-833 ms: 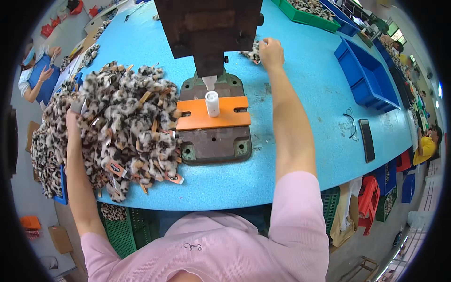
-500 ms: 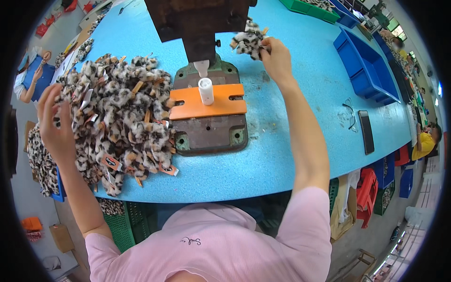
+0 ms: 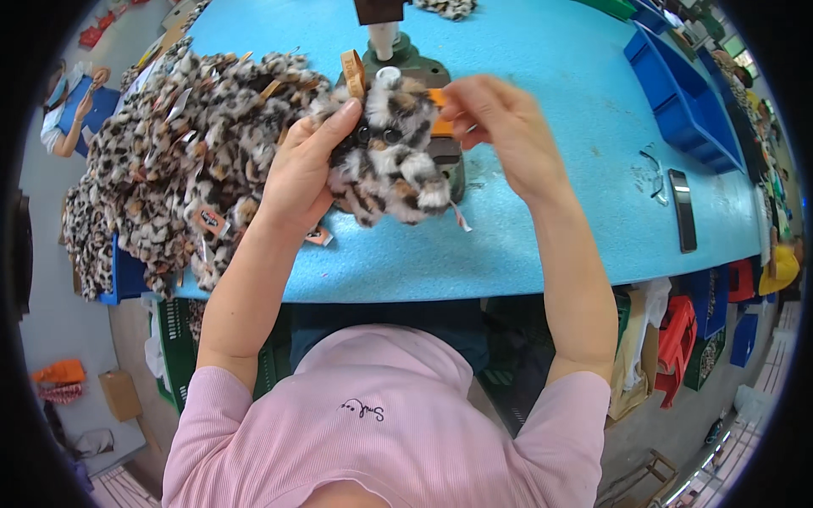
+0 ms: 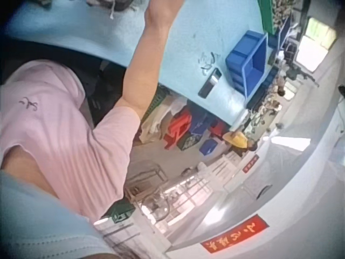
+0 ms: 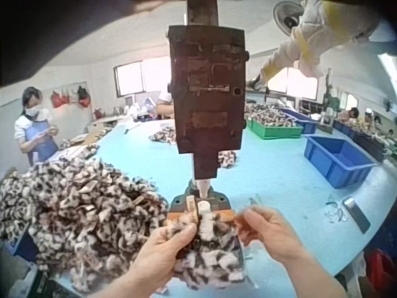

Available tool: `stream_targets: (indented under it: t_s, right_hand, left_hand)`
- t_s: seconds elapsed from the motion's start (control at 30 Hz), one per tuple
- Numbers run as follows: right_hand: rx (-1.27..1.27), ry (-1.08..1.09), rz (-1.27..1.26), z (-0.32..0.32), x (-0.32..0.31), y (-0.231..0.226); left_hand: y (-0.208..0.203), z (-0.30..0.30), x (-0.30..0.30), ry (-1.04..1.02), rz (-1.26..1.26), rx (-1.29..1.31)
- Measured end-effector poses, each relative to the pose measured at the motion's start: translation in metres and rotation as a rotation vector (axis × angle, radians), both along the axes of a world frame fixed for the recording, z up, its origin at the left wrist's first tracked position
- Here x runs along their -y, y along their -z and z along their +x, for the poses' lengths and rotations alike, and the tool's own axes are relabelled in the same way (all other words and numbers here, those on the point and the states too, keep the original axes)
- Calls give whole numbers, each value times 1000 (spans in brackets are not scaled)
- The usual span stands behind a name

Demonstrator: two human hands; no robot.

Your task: The recorder uses a mechanical press to attach components to plush leopard-print toy parts and then sorts the finished parts into large green crates.

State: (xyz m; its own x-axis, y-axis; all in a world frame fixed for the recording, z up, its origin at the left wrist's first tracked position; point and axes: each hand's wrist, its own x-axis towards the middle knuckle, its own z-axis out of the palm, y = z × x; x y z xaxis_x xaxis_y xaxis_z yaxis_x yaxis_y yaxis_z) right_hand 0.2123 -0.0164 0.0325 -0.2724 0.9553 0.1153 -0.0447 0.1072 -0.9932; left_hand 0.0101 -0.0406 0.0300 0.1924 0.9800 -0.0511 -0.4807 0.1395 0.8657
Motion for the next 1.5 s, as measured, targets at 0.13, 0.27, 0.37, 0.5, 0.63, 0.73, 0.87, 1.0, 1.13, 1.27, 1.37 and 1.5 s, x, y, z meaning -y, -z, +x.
stream_targets:
  t_s: [0.13,0.27,0.37,0.5,0.63,0.73,0.87,1.0,1.13,1.27,1.37,1.5]
  right_hand:
    - [-371,-210,-371,-51,16,17]
    - [-373,-248,-359,-48,4,32]
    - [-585,-319,-431,-48,7,40]
    - [-444,-201,-255,-52,6,45]
    - [31,110,194,-59,-14,45]
    - [275,366,383,-65,-40,33]
    - [320,266,334,-64,-73,12]
    - [-273,-209,-222,-40,-98,52]
    - [96,-87,-41,-46,-107,50]
    - [-224,-24,-269,-53,-97,65]
    - [-171,-36,-151,-57,-92,60]
    - [-106,-76,-74,-55,-88,58]
  left_hand:
    - [13,-14,4,-7,22,-124]
    - [19,-17,3,-16,50,-209]
    - [34,-23,4,16,-8,-59]
    - [37,-24,4,75,-134,177]
    - [48,-15,-19,-120,-49,72]
    - [47,-7,-48,-321,164,-47]
    - [40,-8,-82,-436,256,-358]
    - [44,-19,-83,-175,-45,-204]
    - [27,-22,-86,-133,-81,-340]
    - [43,-22,-86,-136,-56,-417]
    - [29,-25,-77,-131,-76,-303]
    - [20,-14,-60,10,244,-600]
